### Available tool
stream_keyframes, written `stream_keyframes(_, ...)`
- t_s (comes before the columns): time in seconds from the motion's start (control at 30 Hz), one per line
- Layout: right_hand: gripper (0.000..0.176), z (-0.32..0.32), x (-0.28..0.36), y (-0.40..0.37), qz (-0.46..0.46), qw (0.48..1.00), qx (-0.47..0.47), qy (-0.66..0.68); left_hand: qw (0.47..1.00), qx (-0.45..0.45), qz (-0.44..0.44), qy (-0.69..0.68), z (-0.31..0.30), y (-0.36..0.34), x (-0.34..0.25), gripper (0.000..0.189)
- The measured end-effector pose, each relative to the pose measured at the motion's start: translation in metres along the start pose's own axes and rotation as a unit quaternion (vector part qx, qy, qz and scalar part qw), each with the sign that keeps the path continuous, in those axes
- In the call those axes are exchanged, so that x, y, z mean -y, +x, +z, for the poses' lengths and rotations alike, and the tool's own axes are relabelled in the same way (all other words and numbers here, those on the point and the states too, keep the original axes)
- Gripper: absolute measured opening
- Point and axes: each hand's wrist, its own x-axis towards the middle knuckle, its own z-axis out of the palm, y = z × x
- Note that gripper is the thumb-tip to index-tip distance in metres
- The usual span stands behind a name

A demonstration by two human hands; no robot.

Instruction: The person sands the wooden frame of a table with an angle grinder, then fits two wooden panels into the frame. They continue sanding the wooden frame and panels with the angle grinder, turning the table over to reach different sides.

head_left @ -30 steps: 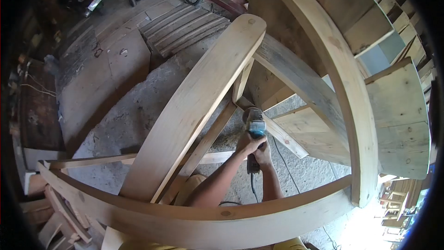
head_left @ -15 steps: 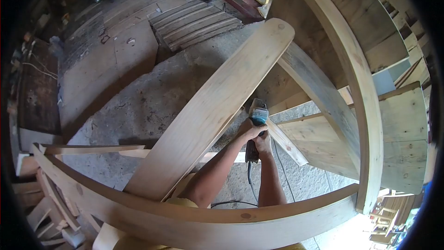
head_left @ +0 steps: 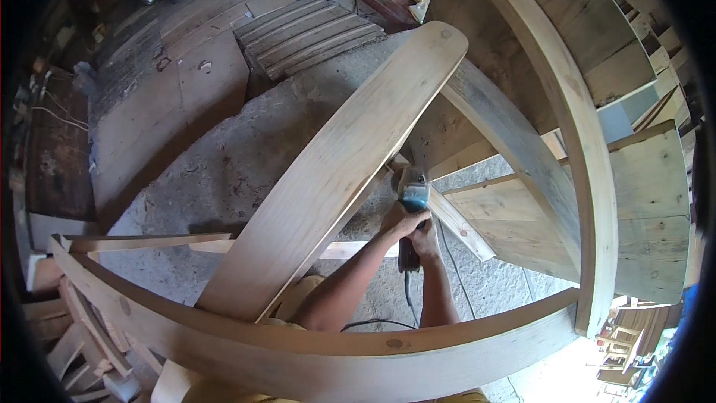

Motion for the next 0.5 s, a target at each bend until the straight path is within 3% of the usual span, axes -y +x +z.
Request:
stream_keyframes(0.17,0.060,-0.009,-0.010,-0.011,0.029,0.995,-0.037,-0.085,0.999,0.035,-0.014,0.013,0.001,-0.013,-0.007,0.076)
stream_keyframes(0.33,0.060,0.000,0.005,0.018,0.008,1.000,-0.009,-0.006,1.000,-0.008,-0.005,-0.017,0.003,0.026,-0.003,0.073)
stream_keyframes(0.4,0.060,0.003,0.004,0.026,0.002,1.000,-0.011,-0.005,0.993,0.099,-0.043,-0.051,0.024,0.072,0.034,0.108)
stream_keyframes(0.43,0.061,0.002,-0.009,0.034,-0.011,1.000,0.003,-0.003,0.988,0.131,-0.056,-0.058,0.021,0.075,0.034,0.111)
stream_keyframes(0.5,0.062,0.004,-0.003,0.033,-0.020,1.000,0.008,-0.003,0.991,0.111,-0.065,-0.048,0.009,0.063,0.021,0.109)
